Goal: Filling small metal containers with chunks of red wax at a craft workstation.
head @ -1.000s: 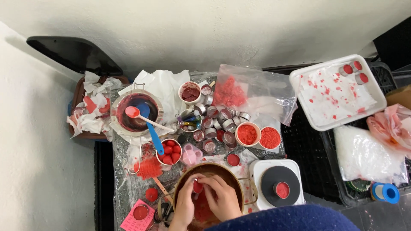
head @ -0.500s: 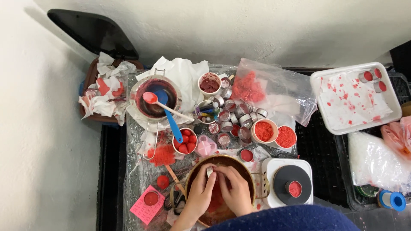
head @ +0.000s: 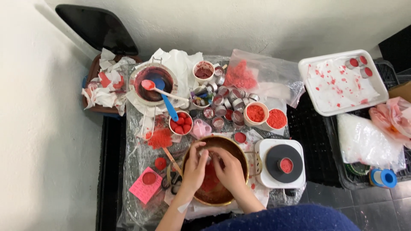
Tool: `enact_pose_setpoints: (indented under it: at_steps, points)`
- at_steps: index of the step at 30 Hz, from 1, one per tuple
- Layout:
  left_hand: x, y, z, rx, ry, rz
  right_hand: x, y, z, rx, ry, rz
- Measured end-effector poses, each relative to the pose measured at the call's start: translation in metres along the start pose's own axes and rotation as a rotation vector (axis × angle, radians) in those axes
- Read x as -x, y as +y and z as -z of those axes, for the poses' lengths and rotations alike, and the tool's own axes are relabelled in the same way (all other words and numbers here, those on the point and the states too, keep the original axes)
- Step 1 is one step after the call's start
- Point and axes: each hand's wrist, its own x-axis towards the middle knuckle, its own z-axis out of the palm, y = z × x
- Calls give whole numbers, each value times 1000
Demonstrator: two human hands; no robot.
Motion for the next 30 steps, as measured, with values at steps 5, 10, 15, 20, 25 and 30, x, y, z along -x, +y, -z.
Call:
enact_pose_setpoints:
  at_steps: [5,10,15,20,25,30]
  points:
    - [-3,-43,6,339,-34,44,9,1,5,-65,40,50]
    - [6,-17,4,309,-48,-11,22,21,0,-136,58,6]
    - [-7,-80,8,302,-1,6,30,23,-4,-47,8,-177]
    - [2,-49,11,415,-51,116,32,16,3,-189,76,34]
    - [4,-59,12,418,38,193,37,18,2,-256,57,184]
    - [1,-64,13,583,-44,21,41,22,-1,-225,78,-49]
